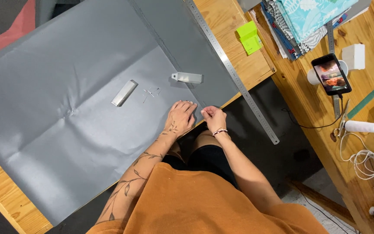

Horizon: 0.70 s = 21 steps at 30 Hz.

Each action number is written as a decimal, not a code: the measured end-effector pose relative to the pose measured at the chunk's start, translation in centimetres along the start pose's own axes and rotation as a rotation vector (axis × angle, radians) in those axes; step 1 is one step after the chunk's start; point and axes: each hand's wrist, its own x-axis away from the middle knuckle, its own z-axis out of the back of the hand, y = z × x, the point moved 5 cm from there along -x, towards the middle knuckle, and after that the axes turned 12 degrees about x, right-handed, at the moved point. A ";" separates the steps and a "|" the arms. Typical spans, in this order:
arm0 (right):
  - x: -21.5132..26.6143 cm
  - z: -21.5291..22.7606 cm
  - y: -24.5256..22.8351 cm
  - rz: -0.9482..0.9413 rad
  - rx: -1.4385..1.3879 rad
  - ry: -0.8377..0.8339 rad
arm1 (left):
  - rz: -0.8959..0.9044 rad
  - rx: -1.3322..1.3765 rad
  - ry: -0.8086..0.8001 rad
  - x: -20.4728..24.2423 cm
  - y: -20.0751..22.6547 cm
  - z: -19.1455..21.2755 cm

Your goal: The person pins a large piece of gray fabric onto a wooden table using straight pins. They smooth the fabric and secure it at multiple points along the edges and center.

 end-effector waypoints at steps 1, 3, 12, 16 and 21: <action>-0.1 -0.1 0.2 0.001 -0.001 0.000 | -0.001 -0.001 0.000 0.1 0.1 0.0; -0.5 -0.2 0.6 0.020 0.026 -0.002 | 0.018 -0.005 -0.010 0.0 0.1 0.1; -0.6 -0.6 0.7 0.037 0.140 0.020 | 0.090 0.016 -0.034 -0.2 0.3 0.3; -0.8 -0.7 0.7 0.026 0.135 0.028 | 0.106 0.038 -0.033 -0.3 0.7 0.9; -0.6 -0.4 -0.8 -0.016 0.182 0.045 | 0.103 0.007 -0.026 -0.5 1.1 1.2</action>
